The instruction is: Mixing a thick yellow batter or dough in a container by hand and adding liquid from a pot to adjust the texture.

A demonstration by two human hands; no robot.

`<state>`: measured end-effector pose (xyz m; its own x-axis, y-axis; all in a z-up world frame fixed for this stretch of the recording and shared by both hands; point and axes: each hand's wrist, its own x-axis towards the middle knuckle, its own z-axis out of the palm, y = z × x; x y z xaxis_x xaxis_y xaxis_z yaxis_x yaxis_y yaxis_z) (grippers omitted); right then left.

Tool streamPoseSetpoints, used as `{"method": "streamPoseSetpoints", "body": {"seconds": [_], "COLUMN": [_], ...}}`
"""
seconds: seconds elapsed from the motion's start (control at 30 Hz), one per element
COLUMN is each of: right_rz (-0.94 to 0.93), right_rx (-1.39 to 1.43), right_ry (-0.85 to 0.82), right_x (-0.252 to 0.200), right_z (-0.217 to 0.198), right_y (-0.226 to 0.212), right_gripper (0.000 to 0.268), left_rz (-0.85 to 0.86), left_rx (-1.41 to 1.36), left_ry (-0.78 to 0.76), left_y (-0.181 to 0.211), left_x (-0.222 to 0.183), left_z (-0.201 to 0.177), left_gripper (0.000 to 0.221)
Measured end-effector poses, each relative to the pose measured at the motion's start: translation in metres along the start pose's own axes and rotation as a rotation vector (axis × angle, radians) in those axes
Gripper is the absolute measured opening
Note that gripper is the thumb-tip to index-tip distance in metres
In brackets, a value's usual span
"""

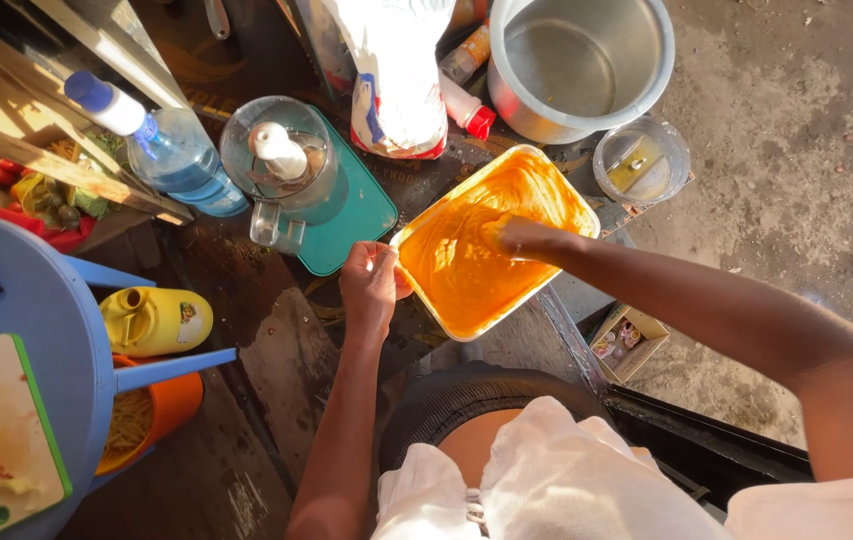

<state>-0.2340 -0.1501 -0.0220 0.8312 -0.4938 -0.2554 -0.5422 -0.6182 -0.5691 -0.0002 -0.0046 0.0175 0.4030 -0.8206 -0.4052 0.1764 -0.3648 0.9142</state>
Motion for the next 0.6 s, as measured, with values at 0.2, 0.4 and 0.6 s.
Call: {"method": "streamPoseSetpoints", "body": {"seconds": [0.2,0.4,0.6], "right_rz": [0.432,0.256,0.031], "right_rx": [0.435,-0.305,-0.279], "right_ry": [0.000,-0.261,-0.052], "right_x": [-0.001,0.047,0.013], "right_z": [0.007,0.120,-0.005], "right_y": [-0.059,0.031,-0.061], "right_gripper": [0.036,0.035,0.032], "left_rz": [-0.021,-0.079,-0.084], "left_rx": [-0.089,-0.182,-0.261], "left_ry": [-0.026,-0.028,-0.052], "left_y": [-0.009,-0.013,-0.033], "left_x": [0.009,0.013,0.025], "left_z": [-0.003,-0.006,-0.011], "left_gripper": [0.028,0.029,0.026]}}
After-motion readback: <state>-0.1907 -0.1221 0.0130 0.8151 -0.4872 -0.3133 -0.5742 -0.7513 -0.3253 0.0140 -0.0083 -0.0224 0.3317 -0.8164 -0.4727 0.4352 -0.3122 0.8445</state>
